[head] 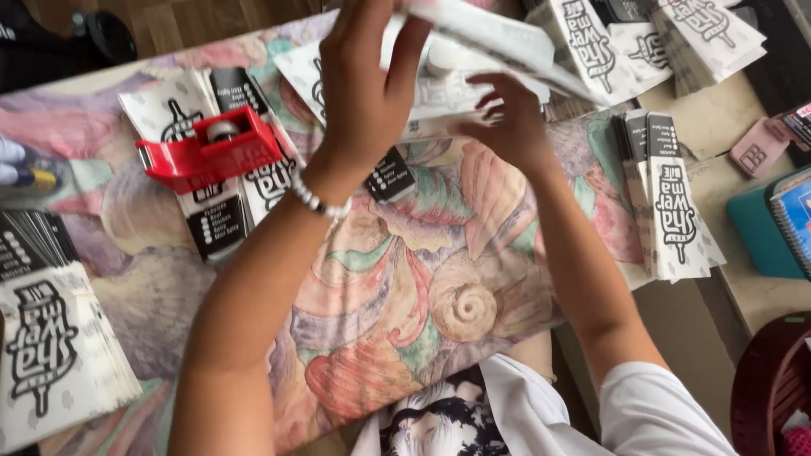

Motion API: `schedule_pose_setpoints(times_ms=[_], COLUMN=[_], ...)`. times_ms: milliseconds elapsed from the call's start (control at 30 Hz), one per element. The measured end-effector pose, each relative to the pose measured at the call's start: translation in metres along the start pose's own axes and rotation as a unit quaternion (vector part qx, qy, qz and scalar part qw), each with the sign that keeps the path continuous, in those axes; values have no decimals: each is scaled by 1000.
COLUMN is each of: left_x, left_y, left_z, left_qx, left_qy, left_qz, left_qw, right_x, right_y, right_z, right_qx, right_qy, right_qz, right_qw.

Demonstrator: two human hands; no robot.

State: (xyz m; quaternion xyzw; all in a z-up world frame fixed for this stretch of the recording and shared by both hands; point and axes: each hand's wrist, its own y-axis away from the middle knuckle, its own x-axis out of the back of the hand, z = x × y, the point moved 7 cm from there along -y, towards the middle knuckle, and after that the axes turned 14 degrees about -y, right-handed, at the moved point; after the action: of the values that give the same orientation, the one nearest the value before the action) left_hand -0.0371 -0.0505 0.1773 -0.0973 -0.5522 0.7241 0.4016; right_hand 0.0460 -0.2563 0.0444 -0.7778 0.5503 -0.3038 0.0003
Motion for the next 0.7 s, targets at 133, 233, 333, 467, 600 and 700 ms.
schedule_pose_setpoints(times_ms=[133, 233, 333, 467, 600, 700], left_x=[14, 22, 25, 26, 39, 48], left_y=[80, 124, 163, 203, 213, 216], left_z=[10, 29, 49, 62, 74, 80], left_qx=[14, 20, 21, 22, 11, 9], left_qy=[70, 113, 100, 88, 75, 160], left_qz=[-69, -117, -161, -200, -216, -244], left_qw=[995, 986, 982, 976, 973, 956], right_x=[-2, 10, 31, 53, 54, 52], right_y=[87, 122, 156, 181, 183, 188], right_z=[38, -6, 76, 142, 147, 119], right_qx=[-84, -112, -256, -346, -327, -338], right_qy=[-388, -615, -587, -580, -487, -405], right_qz=[-208, -181, -91, -2, 24, 138], right_qw=[894, 759, 762, 738, 810, 838])
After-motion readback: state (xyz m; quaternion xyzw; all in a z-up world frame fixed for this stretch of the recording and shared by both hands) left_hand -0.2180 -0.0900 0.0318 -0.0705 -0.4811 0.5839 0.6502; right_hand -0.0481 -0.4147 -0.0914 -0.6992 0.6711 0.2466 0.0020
